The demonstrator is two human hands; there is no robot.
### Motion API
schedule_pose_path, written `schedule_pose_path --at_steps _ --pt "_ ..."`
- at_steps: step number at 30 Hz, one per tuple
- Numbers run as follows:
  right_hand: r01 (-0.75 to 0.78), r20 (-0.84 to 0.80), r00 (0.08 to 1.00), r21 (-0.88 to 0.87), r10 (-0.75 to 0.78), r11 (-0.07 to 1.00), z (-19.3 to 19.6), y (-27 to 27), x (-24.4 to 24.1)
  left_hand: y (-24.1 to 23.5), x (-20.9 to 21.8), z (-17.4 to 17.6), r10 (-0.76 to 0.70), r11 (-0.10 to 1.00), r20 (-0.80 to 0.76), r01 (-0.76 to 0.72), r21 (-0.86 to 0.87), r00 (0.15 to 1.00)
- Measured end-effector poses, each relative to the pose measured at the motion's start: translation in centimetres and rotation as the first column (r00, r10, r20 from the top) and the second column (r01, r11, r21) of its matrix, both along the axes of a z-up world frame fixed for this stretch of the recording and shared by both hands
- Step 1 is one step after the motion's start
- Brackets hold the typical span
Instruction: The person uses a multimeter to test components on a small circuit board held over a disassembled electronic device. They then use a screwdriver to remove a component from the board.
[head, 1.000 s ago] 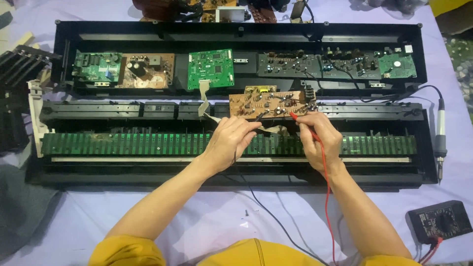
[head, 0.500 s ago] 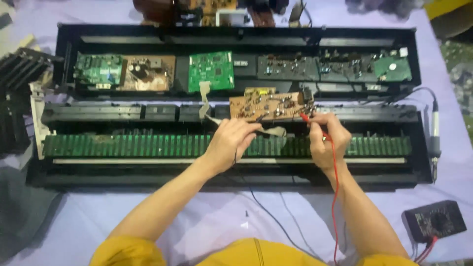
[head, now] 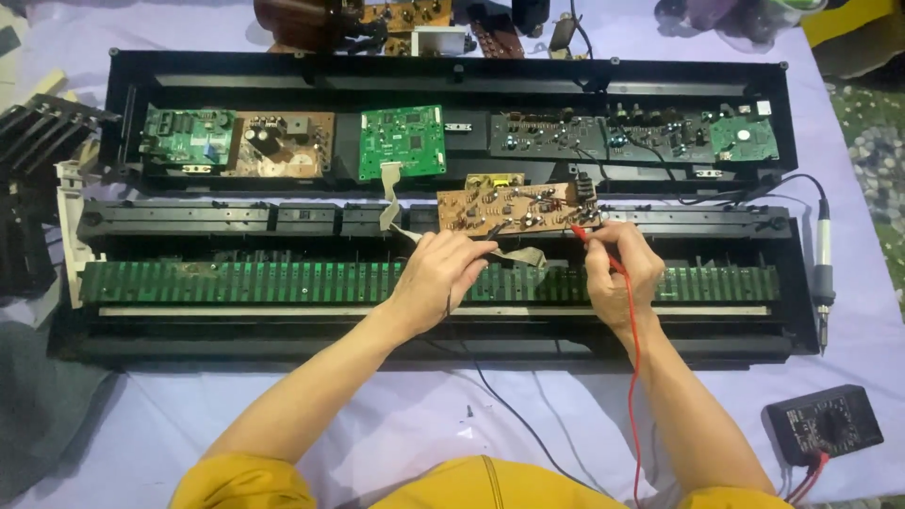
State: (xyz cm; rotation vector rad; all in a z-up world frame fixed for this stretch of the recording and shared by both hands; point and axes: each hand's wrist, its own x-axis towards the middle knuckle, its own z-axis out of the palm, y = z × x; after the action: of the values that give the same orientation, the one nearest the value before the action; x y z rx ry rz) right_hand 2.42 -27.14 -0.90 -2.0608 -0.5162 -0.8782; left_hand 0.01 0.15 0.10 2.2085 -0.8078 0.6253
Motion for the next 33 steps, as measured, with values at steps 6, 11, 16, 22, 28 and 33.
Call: schedule_pose_path --at_steps 6,11,16,22,28,33 --pt "0.023 0.015 1.0 -0.003 -0.023 1.0 -0.2 -0.2 0.1 0.0 0.0 0.0 -0.001 1.0 -0.011 0.002 0.009 1.0" --pt "0.027 0.028 0.999 -0.027 -0.026 0.999 0.4 0.1 -0.1 0.0 0.0 0.1 0.002 1.0 -0.011 -0.002 0.013 1.0" --pt "0.025 0.024 0.999 -0.007 -0.025 1.0 -0.6 -0.3 0.2 0.0 -0.1 0.2 -0.001 1.0 -0.009 0.001 0.011 1.0" --pt "0.02 0.013 1.0 -0.005 -0.02 1.0 -0.4 -0.1 0.2 0.1 0.0 0.1 -0.003 1.0 -0.014 0.004 0.018 1.0" --pt "0.018 0.062 0.998 -0.061 -0.014 0.998 0.1 0.4 0.1 0.1 0.0 -0.2 -0.011 1.0 -0.002 0.011 0.015 1.0" --pt "-0.002 0.077 0.997 -0.071 0.008 0.997 1.1 -0.3 0.1 -0.2 0.2 -0.4 -0.002 1.0 0.082 0.001 0.018 0.997"
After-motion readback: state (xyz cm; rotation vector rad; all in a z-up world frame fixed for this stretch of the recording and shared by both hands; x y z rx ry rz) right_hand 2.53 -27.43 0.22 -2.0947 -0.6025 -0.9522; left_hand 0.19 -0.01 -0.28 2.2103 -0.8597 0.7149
